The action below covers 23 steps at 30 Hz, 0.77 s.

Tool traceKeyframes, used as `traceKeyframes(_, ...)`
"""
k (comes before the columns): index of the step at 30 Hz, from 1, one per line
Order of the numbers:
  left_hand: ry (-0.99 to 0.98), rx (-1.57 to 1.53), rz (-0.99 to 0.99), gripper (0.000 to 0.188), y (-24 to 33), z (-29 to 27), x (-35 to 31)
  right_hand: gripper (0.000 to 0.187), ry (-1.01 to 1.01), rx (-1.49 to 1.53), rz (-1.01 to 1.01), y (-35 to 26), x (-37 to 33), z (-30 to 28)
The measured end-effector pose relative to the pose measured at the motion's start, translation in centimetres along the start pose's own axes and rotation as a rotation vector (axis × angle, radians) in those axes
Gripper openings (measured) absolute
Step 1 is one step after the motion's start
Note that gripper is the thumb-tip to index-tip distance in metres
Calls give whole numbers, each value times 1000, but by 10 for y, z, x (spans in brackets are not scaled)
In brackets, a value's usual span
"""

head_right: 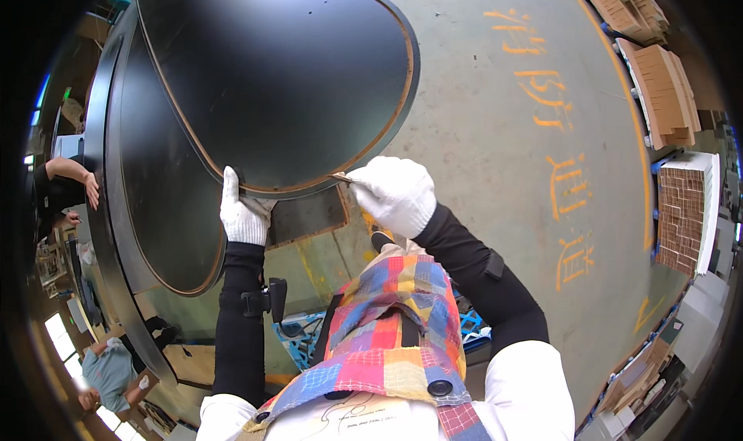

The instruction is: The recorder is applying a protective or decorative edging/strip to large black furniture panels in a factory setting.

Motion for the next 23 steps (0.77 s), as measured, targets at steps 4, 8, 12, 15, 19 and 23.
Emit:
traceKeyframes(4,-12,-11,11,32,3,-2,-2,18,23,158,74,40,12,-35)
traceKeyframes(8,36,13,23,31,3,11,-5,16,185,160,249,87,29,-68)
traceKeyframes(12,99,115,64,30,9,2,-12,20,4,33,-20,57,32,-60)
traceKeyframes(15,199,165,71,29,4,12,-12,22,-127,3,-76,65,39,-58)
traceKeyframes(19,237,127,125,28,6,-1,-12,25,-148,183,-58,99,66,-71)
traceKeyframes(23,199,54,132,28,5,-5,-11,23,-176,235,-5,142,100,-76)
Point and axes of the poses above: each hand's wrist, its own x-axis towards the middle knuckle, its own z-axis out of the palm, y = z × x, the point moved 4 cm from there along x, towards the middle knuckle, and after that the axes turned 5 degrees about -x, right-handed, at the moved point
